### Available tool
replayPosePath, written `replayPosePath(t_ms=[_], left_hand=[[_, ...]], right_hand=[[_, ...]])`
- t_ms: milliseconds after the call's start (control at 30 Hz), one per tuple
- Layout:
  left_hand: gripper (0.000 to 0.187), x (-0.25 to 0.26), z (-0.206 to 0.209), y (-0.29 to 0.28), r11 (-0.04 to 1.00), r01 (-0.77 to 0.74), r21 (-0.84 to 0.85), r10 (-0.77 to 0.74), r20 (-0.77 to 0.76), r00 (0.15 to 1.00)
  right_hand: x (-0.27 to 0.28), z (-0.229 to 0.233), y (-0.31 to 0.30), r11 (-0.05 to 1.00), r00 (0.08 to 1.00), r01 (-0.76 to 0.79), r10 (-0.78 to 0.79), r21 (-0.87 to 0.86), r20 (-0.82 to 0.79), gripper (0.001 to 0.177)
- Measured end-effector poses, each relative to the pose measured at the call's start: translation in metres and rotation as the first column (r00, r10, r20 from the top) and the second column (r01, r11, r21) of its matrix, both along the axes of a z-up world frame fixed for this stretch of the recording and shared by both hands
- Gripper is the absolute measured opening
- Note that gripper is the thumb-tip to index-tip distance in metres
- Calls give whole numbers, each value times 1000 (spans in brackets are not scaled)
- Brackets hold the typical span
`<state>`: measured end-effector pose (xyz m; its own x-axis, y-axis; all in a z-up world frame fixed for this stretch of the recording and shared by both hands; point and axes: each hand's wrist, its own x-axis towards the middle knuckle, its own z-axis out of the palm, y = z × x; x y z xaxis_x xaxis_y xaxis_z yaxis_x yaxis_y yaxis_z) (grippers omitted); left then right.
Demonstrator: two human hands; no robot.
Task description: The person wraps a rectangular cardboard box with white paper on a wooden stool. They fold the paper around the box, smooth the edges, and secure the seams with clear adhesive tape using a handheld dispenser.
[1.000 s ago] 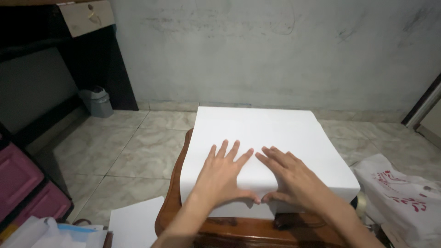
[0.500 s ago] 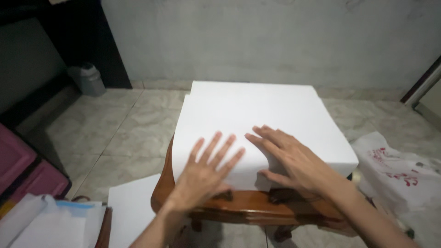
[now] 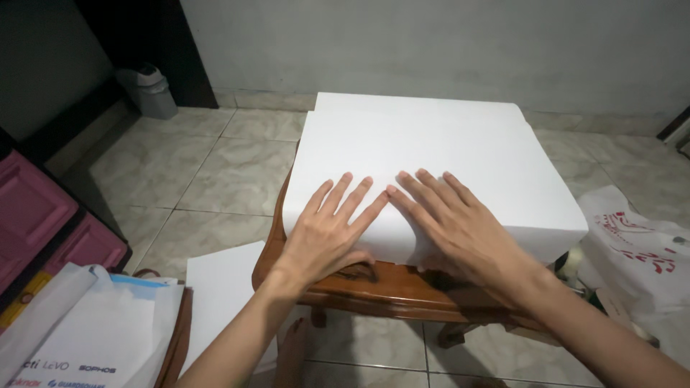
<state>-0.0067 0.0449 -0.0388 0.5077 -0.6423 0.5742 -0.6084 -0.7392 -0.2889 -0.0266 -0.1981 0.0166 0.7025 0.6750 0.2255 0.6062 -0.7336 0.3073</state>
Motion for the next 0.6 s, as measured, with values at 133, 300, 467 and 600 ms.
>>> replayPosePath(t_ms=[133,300,467,600], left_hand=[[129,-5,-5,8,994,-45,102,47,-16,999],[117,-7,-13,29,982,-119,147,121,-3,993],[111,-7,-16,33,997,-60,51,63,-45,997],[107,-6,-23,30,995,-95,37,94,30,995]], right_hand=[[2,-20,-5,988,969,78,-43,-136,244,106],[2,-28,-9,992,982,87,-70,-94,177,110],[-1,-31,-4,996,986,82,-77,-24,145,111],[-5,-35,-5,997,971,64,-53,-37,234,121]])
